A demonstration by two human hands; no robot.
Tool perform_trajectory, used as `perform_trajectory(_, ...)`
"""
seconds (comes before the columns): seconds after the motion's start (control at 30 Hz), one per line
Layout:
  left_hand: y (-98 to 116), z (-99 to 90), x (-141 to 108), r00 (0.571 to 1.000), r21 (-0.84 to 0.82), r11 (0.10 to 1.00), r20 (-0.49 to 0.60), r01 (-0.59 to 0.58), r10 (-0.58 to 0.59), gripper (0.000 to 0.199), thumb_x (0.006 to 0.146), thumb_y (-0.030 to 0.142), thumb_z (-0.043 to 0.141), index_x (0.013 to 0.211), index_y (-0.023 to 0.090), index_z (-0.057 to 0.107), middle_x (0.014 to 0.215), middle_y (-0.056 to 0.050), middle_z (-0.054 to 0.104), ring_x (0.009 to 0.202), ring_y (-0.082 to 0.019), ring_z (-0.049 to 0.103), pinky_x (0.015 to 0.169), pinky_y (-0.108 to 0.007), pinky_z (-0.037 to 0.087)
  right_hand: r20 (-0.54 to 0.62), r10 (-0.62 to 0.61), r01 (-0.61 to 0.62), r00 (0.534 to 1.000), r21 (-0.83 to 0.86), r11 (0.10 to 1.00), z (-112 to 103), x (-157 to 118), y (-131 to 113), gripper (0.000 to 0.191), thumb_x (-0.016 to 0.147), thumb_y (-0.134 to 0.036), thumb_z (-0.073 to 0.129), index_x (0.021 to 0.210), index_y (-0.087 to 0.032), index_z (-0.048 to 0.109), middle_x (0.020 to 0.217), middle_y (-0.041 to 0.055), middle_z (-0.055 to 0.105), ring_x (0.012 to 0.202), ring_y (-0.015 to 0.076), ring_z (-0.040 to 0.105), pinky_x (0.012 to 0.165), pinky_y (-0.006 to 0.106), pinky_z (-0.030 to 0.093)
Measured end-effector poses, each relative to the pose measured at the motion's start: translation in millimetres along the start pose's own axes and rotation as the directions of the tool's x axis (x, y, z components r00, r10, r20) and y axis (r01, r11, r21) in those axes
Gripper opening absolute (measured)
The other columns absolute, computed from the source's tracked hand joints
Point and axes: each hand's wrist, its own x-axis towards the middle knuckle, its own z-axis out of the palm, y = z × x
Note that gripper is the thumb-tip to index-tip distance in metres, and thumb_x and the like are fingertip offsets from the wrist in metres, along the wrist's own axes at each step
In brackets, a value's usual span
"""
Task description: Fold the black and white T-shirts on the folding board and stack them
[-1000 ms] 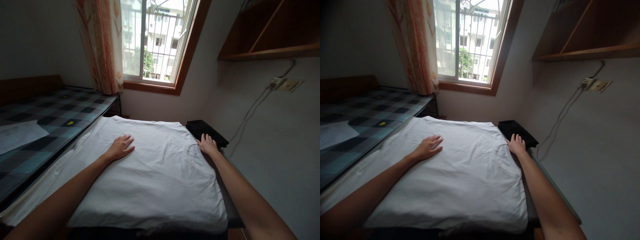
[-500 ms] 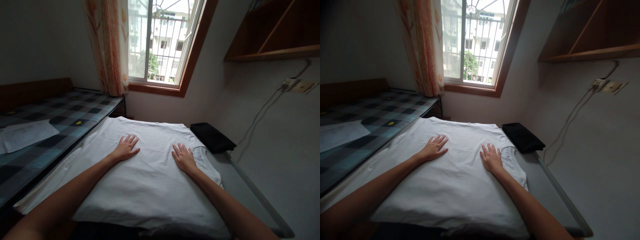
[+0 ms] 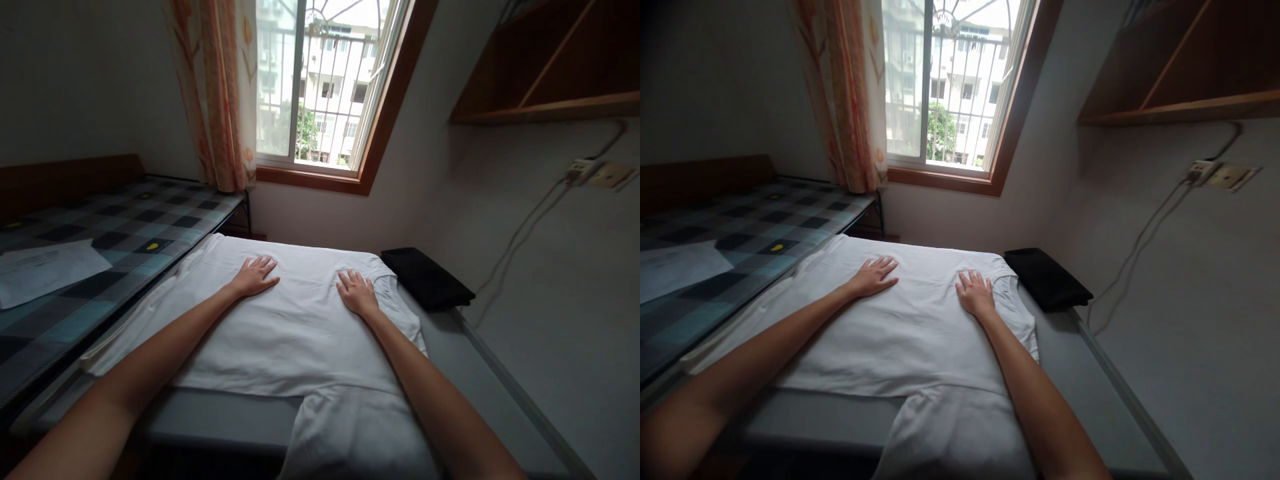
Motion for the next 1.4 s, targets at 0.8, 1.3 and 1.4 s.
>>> perform_trajectory(0.8,17,2.0,-15,0.972,0.009,0.981,-0.136,0.192,-0.189,0.052,0.094,0.042,0.039,0.138,0.016,0.050,0.148,-0.015,0.043,0.138,-0.032,0.035,0.112,-0.050,0.025,-0.016,0.103,-0.102,0.995,0.017,0.995,0,-8,-4,0.057,0.098,-0.049,0.027,0.147,-0.023,0.038,0.156,0.0114,0.030,0.144,0.0273,0.023,0.113,0.048,0.017)
perform_trajectory(1.3,16,0.7,-16,0.978,0.048,0.983,-0.122,0.179,-0.172,0.052,0.094,0.042,0.036,0.137,0.016,0.049,0.148,-0.015,0.043,0.138,-0.030,0.035,0.112,-0.048,0.026,-0.008,0.087,-0.087,0.996,0.031,0.996,-2,-11,-3,0.055,0.098,-0.047,0.028,0.146,-0.022,0.040,0.155,0.0117,0.031,0.143,0.0263,0.024,0.113,0.046,0.016)
perform_trajectory(1.4,15,1.2,-16,0.978,0.045,0.983,-0.123,0.175,-0.169,0.052,0.094,0.043,0.036,0.137,0.016,0.049,0.148,-0.015,0.043,0.138,-0.031,0.035,0.112,-0.048,0.026,-0.013,0.084,-0.084,0.996,0.038,0.996,-3,-11,-4,0.055,0.098,-0.046,0.028,0.145,-0.022,0.041,0.155,0.0121,0.032,0.143,0.0266,0.025,0.113,0.046,0.016)
